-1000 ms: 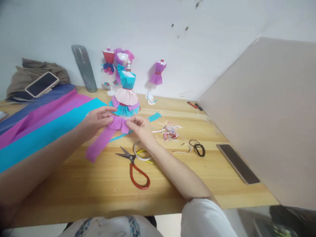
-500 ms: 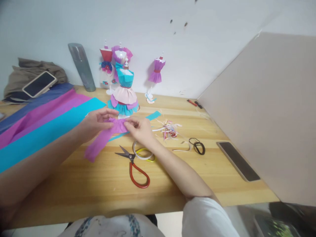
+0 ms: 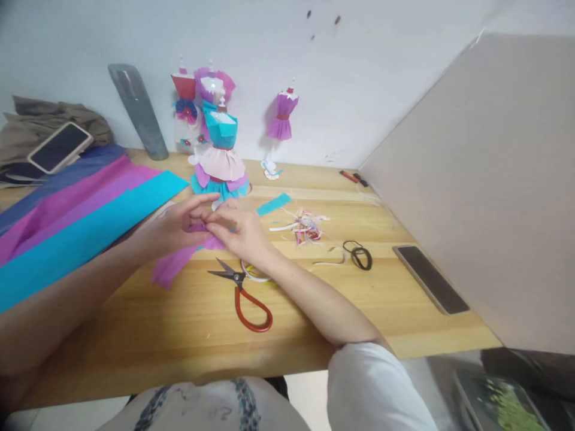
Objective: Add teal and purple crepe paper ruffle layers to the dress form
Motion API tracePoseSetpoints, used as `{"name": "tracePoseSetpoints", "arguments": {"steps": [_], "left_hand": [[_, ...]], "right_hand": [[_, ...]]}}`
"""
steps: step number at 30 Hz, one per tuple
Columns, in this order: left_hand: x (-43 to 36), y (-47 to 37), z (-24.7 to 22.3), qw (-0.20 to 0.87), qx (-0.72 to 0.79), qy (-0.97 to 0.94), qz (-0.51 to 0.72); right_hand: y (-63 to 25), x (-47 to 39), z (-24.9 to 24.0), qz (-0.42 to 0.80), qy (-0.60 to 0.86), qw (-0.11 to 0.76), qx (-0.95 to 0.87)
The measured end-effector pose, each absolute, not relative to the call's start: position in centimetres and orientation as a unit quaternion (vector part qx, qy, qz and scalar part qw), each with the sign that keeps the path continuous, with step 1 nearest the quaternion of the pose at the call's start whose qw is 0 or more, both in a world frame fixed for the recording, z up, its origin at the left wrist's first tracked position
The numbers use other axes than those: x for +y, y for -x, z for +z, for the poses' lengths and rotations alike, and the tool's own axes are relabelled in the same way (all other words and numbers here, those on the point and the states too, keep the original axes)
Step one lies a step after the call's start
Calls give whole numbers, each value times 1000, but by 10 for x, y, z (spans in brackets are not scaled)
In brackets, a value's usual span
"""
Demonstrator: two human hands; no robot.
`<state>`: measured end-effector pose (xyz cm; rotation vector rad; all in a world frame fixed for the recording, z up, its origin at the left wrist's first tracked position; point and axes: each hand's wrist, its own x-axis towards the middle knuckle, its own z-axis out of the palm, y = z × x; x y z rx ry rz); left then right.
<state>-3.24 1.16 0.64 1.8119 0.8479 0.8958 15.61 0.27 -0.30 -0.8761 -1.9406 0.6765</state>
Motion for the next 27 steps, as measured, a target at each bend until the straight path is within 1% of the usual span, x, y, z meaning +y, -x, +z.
{"name": "tracePoseSetpoints", "arguments": {"steps": [2, 4, 8, 10, 14, 18, 24, 27], "left_hand": [[9, 30, 10, 438, 369, -740, 355], [6, 28, 14, 449, 405, -713, 355], [6, 23, 14, 541, 439, -621, 359], [6, 22, 10, 562, 442, -590, 375], [6, 20, 3, 554, 442, -560, 430], [5, 22, 2, 544, 413, -572, 455], [6, 22, 3, 531, 414, -552, 493], [6, 22, 2, 545, 402, -543, 496]], "right_hand": [[-154, 4, -5, 291, 363, 448, -764], [-154, 7, -6, 321, 378, 467, -732], [-153, 11, -10, 393, 392, 499, -666], [-152, 12, -11, 413, 396, 508, -644], [-150, 11, -12, 473, 394, 516, -596], [-150, 11, -13, 530, 377, 523, -551], [-146, 12, -14, 553, 380, 539, -509], [-145, 13, -15, 556, 378, 542, -504]]}}
